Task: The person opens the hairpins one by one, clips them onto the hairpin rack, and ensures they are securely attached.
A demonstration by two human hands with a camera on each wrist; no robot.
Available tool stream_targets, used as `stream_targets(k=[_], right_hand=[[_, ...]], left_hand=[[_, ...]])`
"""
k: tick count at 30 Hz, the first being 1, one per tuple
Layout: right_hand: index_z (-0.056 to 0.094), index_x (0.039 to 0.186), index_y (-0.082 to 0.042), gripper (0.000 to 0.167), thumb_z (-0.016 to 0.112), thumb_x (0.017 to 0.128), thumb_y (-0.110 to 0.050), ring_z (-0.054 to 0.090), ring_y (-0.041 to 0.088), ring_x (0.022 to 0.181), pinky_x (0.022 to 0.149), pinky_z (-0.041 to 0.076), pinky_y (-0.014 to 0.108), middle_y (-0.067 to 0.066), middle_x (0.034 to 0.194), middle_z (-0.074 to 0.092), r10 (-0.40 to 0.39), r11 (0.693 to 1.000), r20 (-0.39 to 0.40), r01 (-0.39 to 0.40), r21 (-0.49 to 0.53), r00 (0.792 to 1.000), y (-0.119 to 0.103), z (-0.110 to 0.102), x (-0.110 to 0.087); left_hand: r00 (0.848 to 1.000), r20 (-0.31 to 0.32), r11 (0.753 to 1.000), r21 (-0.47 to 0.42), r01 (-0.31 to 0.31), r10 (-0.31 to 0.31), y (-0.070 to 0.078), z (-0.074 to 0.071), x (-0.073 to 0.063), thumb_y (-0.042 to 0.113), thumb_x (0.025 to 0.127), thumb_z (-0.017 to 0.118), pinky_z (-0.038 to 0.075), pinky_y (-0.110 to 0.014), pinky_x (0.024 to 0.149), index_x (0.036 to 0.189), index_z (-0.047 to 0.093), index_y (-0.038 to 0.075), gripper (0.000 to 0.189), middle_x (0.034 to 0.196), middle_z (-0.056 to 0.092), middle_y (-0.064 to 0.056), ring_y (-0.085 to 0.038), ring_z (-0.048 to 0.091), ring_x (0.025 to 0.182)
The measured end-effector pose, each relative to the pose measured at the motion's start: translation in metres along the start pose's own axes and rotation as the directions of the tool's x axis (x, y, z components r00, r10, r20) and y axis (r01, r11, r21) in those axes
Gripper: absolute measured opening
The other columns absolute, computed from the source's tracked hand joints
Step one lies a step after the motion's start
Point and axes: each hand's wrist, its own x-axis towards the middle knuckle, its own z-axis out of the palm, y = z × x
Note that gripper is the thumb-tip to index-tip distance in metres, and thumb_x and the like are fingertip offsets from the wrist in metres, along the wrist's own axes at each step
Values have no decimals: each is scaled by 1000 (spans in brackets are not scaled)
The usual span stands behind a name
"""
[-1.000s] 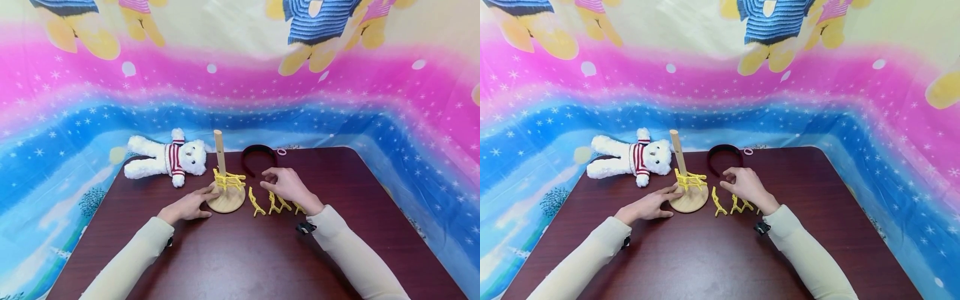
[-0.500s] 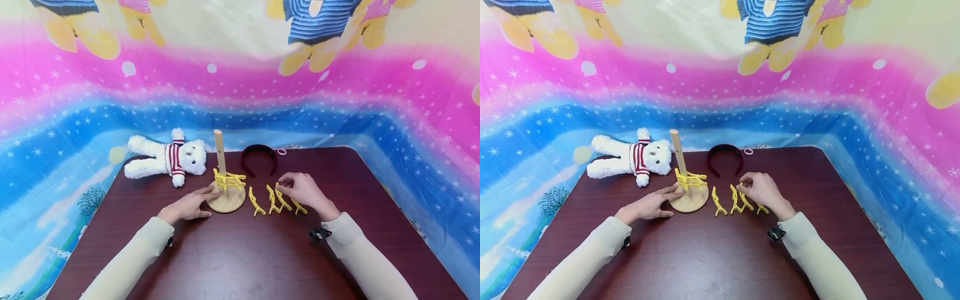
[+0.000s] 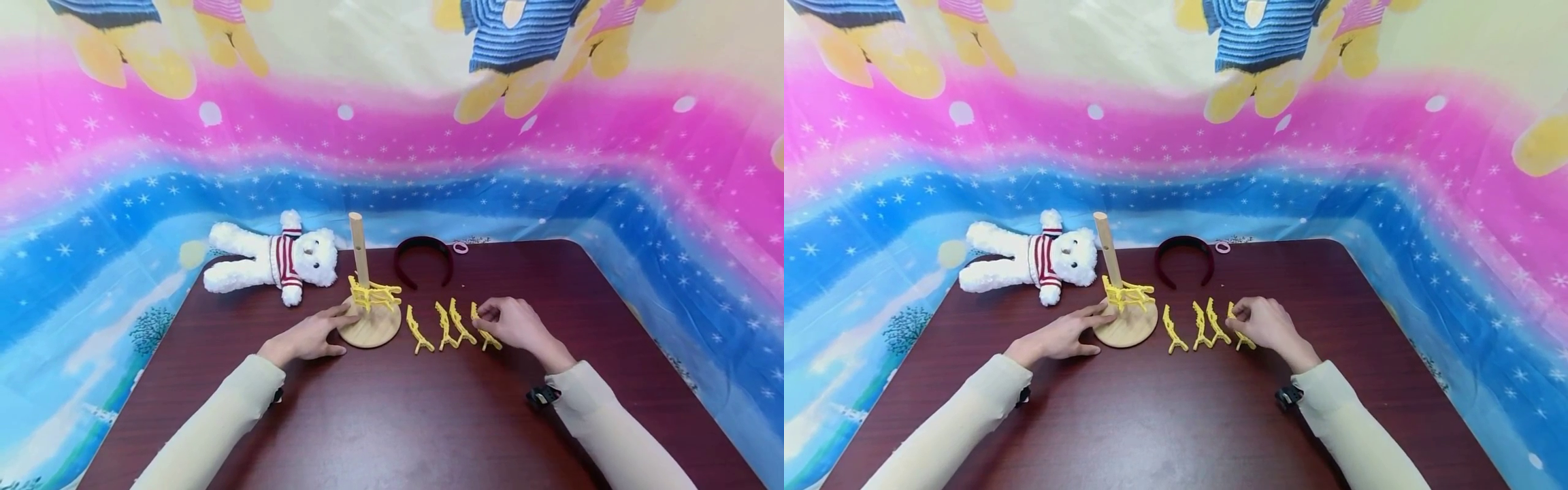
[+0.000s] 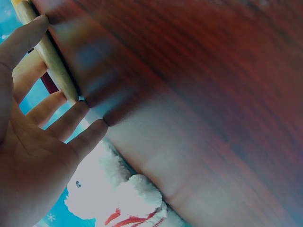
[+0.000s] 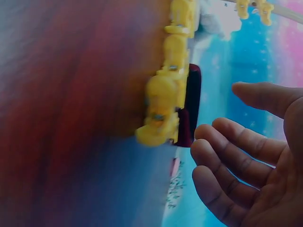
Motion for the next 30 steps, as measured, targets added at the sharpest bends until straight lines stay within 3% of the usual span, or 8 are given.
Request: stream_targets(k=[10, 16, 30], right_hand=[[73, 89, -19, 24, 78, 83, -42, 54, 9, 61, 55, 42, 29, -9, 73, 66, 95, 994, 77, -90, -67, 993, 12, 10, -11], [67, 77, -21, 32, 80, 78, -50, 50, 14, 58, 51, 36, 31, -6, 65, 58, 134, 984, 106, -119, -135, 985, 10, 12, -14], [69, 90, -21, 41, 80, 74, -57, 51, 17, 65, 54, 36, 35, -4, 72, 59, 208, 959, 143, -173, -224, 968, 10, 11, -15]], left_hand=[[1000, 6, 1000, -3, 4, -4, 0, 0, 0, 28, 88, 76, 40, -55, 111, 152, 44, 18, 72, 163, 29, -20, -44, 39, 142], [1000, 3, 1000, -2, 0, 0, -1, 1, 0, 28, 89, 76, 40, -54, 112, 152, 44, 19, 72, 163, 29, -20, -43, 39, 143], [1000, 10, 1000, 2, 10, -10, -1, 1, 1, 29, 88, 76, 40, -54, 112, 152, 44, 19, 72, 163, 28, -19, -43, 39, 143]])
